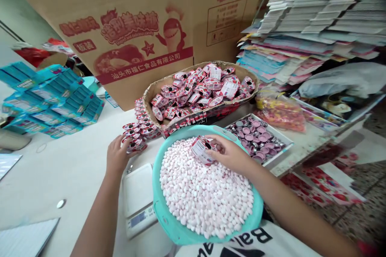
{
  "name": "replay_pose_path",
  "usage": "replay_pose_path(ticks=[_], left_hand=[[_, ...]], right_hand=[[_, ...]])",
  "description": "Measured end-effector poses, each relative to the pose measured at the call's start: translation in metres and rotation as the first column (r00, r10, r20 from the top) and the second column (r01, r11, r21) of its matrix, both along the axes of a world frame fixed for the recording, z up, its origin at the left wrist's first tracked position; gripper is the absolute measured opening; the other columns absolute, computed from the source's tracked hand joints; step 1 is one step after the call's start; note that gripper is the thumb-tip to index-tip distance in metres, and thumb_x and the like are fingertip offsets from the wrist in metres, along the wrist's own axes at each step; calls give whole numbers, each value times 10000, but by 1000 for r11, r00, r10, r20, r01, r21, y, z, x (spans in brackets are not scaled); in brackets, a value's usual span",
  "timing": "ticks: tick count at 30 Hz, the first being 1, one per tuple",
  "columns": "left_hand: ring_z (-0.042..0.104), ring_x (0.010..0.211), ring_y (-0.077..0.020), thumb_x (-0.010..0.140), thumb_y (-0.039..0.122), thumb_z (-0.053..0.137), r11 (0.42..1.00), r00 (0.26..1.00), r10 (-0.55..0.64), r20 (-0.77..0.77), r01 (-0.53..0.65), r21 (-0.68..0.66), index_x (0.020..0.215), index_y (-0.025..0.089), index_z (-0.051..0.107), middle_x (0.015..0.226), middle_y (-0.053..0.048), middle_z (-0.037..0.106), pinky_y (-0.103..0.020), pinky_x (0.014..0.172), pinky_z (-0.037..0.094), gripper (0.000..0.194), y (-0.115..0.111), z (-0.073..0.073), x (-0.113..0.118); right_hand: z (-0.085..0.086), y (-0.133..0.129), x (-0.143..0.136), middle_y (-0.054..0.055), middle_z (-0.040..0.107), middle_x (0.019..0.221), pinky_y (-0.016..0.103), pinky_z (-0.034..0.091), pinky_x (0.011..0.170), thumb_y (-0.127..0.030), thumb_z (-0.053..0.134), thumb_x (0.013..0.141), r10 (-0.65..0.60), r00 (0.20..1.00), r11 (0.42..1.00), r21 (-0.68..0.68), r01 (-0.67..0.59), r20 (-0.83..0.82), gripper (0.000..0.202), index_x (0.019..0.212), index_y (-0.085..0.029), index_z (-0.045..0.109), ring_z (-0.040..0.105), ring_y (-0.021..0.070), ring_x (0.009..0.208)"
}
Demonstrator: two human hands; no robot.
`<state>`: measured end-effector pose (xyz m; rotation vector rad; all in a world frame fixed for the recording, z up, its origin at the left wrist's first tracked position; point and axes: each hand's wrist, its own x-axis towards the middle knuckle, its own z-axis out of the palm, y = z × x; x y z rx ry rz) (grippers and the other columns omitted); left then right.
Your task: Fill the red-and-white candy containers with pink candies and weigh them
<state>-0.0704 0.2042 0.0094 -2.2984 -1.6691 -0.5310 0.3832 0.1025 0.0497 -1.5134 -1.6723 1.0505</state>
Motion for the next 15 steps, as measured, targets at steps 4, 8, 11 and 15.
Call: replay_pose_path(ticks=[4, 8, 11, 15], left_hand=[[307, 1450, -433, 748, 542, 753, 998, 997, -9, -72, 5, -69, 1490, 188, 423, 1576, -202, 354, -576, 1160, 273, 886, 10, 0, 10], [344, 1435, -425, 748, 596, 723, 985, 998, 13, -58, -23, -169, 1500, 143, 405, 1557, -224, 379, -550, 1161, 312, 934, 19, -6, 13], [355, 1435, -399, 748, 600, 717, 983, 999, 7, -39, -14, -185, 1470, 119, 449, 1535, -221, 416, -505, 1183, 311, 907, 29, -10, 7], [332, 1449, -400, 747, 606, 713, 979, 999, 27, -18, -30, -203, 1481, 143, 434, 1545, -207, 405, -522, 1184, 307, 911, 42, -13, 0]], right_hand=[[1, 1, -1, 43, 662, 1007, 335, 499, 738, -440, 611, 867, -8, 1000, 1000, -12, 8, 11, 494, 1328, -265, 566, 615, 191, 786], [1, 2, -2, 38, 663, 989, 324, 486, 703, -446, 604, 868, -10, 1000, 999, -34, 10, 11, 489, 1324, -272, 570, 591, 184, 747], [1, 2, -2, 34, 666, 979, 318, 481, 706, -446, 598, 876, 5, 1000, 1000, -23, -5, 1, 475, 1319, -276, 577, 591, 184, 754], [0, 3, -1, 25, 661, 937, 302, 465, 669, -449, 606, 875, 7, 1000, 1000, -22, -7, 2, 473, 1314, -273, 591, 578, 178, 725]])
